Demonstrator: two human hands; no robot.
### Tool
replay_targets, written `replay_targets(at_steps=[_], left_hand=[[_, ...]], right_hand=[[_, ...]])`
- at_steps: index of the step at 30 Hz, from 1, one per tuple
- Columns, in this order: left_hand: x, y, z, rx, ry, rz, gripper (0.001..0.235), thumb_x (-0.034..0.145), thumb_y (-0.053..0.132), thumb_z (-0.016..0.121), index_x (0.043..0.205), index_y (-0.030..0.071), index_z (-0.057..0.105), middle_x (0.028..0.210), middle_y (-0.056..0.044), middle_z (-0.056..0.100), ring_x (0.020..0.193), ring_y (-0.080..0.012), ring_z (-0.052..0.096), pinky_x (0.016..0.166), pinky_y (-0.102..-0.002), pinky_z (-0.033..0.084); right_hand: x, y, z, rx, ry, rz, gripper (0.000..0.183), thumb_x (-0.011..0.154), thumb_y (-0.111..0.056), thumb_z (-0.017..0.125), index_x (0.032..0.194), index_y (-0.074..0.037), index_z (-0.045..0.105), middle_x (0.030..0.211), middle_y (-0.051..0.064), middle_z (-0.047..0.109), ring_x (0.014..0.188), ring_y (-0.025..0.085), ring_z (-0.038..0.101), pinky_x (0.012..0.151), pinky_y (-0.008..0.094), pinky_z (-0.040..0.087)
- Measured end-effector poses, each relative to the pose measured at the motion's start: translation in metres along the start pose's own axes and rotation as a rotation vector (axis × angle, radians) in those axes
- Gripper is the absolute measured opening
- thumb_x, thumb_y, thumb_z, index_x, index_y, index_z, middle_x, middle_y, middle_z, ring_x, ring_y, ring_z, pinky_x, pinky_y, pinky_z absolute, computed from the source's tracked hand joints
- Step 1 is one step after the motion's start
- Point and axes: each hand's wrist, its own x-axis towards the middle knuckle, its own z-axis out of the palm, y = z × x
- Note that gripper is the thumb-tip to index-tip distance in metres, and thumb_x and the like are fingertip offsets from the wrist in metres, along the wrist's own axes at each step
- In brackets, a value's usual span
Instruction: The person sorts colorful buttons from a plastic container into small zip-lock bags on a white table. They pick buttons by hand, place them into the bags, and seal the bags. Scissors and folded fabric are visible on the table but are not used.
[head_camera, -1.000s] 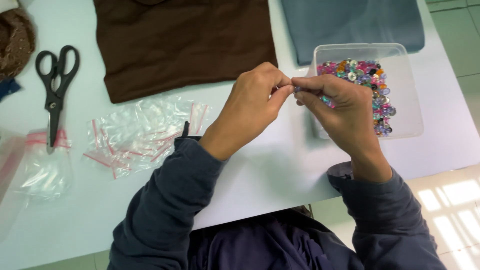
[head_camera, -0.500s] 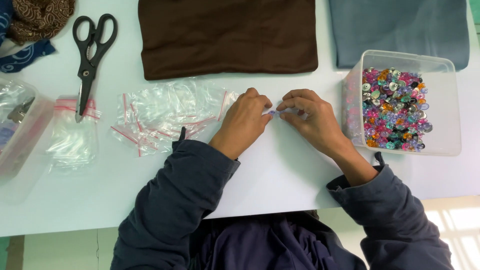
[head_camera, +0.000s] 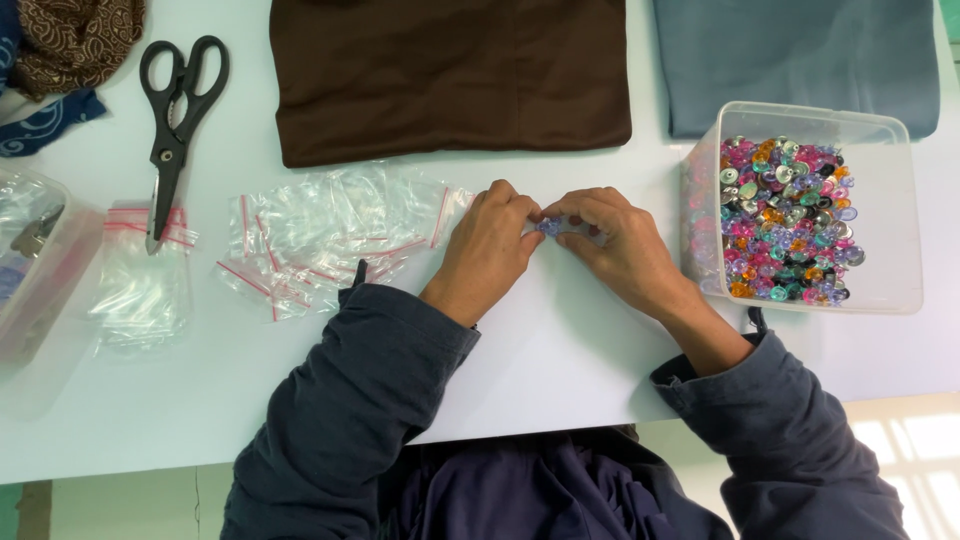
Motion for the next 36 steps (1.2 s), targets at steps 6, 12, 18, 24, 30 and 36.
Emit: replay_targets(at_steps=[6,12,18,24,30,36], left_hand=[[0.000,-0.002,0.002,-0.025,0.012,-0.005,0.021,0.089,0.004,0.075,0.108,-0.005,0.072,0.097,-0.016,0.062,0.093,-0.0254,0.069,0.076,-0.033,0.060],[0.000,0.000,-0.005,-0.033,-0.013,-0.010,0.027,0.088,0.005,0.076,0.113,-0.005,0.071,0.097,-0.017,0.064,0.092,-0.0250,0.070,0.077,-0.030,0.060],[-0.006,0.039,-0.035,-0.154,0.068,0.145,0.026,0.092,0.000,0.070,0.118,-0.006,0.068,0.100,-0.021,0.062,0.094,-0.0366,0.070,0.078,-0.043,0.060],[0.013,0.087,-0.012,-0.249,0.112,0.363,0.022,0.094,0.012,0.068,0.115,0.008,0.067,0.107,-0.009,0.064,0.100,-0.0299,0.063,0.088,-0.041,0.050],[0.069,0.142,0.068,-0.160,-0.045,0.438,0.022,0.089,0.008,0.072,0.111,0.008,0.072,0.098,-0.009,0.061,0.098,-0.0331,0.063,0.079,-0.046,0.054],[0.108,0.159,0.134,0.041,0.005,0.517,0.006,0.078,-0.010,0.073,0.083,-0.008,0.072,0.089,-0.021,0.063,0.085,-0.0366,0.068,0.061,-0.043,0.060]], right_hand=[[-0.001,0.000,0.000,-0.007,-0.012,-0.013,0.032,0.087,0.008,0.072,0.118,0.000,0.073,0.115,0.019,0.069,0.100,0.028,0.069,0.086,0.036,0.057],[-0.003,0.011,-0.001,0.028,0.079,-0.099,0.031,0.088,0.010,0.072,0.117,-0.001,0.073,0.115,0.017,0.069,0.097,0.028,0.070,0.083,0.036,0.059],[-0.034,-0.029,-0.027,-0.008,0.289,-0.259,0.022,0.095,0.007,0.069,0.114,-0.004,0.074,0.115,0.011,0.069,0.097,0.026,0.072,0.080,0.033,0.061],[-0.078,-0.033,-0.096,-0.176,0.444,-0.220,0.017,0.103,0.012,0.066,0.114,0.002,0.072,0.120,0.017,0.070,0.113,0.028,0.069,0.101,0.037,0.056],[-0.104,0.041,-0.146,-0.367,0.336,0.047,0.018,0.101,0.000,0.070,0.115,-0.008,0.077,0.114,0.009,0.073,0.089,0.020,0.066,0.077,0.032,0.051],[-0.092,0.072,-0.144,-0.307,0.183,0.273,0.021,0.086,0.006,0.077,0.106,0.008,0.077,0.108,0.029,0.071,0.101,0.046,0.070,0.082,0.050,0.058]])
